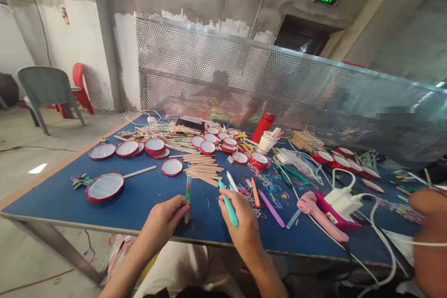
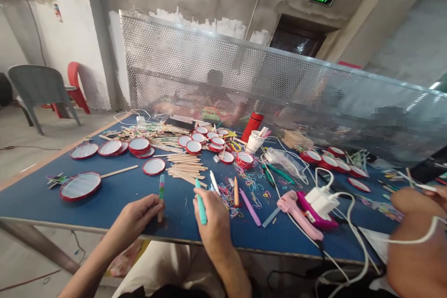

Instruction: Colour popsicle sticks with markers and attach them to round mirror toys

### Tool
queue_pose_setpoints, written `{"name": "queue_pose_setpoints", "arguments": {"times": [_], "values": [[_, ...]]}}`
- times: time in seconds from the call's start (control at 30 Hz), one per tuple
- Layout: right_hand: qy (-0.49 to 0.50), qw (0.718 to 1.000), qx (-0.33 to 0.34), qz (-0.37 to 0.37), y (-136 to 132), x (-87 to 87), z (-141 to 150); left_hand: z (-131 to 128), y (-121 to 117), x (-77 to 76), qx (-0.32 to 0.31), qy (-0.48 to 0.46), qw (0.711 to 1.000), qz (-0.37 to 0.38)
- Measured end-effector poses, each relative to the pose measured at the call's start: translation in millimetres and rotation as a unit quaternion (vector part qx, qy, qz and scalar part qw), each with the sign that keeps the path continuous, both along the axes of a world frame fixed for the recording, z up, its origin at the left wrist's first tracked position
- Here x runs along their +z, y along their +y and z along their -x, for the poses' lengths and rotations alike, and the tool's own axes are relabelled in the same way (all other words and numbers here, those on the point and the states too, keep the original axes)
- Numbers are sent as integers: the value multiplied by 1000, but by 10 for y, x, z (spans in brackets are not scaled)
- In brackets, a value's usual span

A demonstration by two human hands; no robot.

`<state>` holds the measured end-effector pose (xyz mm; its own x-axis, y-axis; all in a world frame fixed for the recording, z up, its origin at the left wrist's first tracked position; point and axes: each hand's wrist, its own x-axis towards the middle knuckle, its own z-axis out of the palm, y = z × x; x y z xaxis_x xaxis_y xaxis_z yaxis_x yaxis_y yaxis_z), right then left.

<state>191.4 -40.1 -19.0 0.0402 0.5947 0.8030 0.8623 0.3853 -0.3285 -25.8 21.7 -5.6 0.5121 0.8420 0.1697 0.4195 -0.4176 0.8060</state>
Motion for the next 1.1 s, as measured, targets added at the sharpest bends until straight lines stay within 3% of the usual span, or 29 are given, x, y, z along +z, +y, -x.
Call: {"name": "queue_pose_setpoints", "arguments": {"times": [0.13, 0.27, 0.7, 0.77, 0.97, 1.1], "values": [[-136, 988, -28, 63, 29, -19, -387, -8, 10, -8, 14, 3, 1000, -2], [-211, 971, -33, 109, -7, -71, -545, -7, 2, 16, 4, 2, 1000, 0], [-304, 918, -173, 186, -86, -39, -1162, 5, 3, -30, -12, -1, 999, -34], [-284, 924, -204, 155, -162, 6, -1230, -1, 3, -29, -2, 0, 999, -48], [-174, 956, -230, -45, -378, 146, -1184, -40, -7, 19, 23, 21, 1000, -3], [-134, 968, -204, -66, -437, 112, -962, -72, -18, 85, 37, 53, 998, 18]]}}
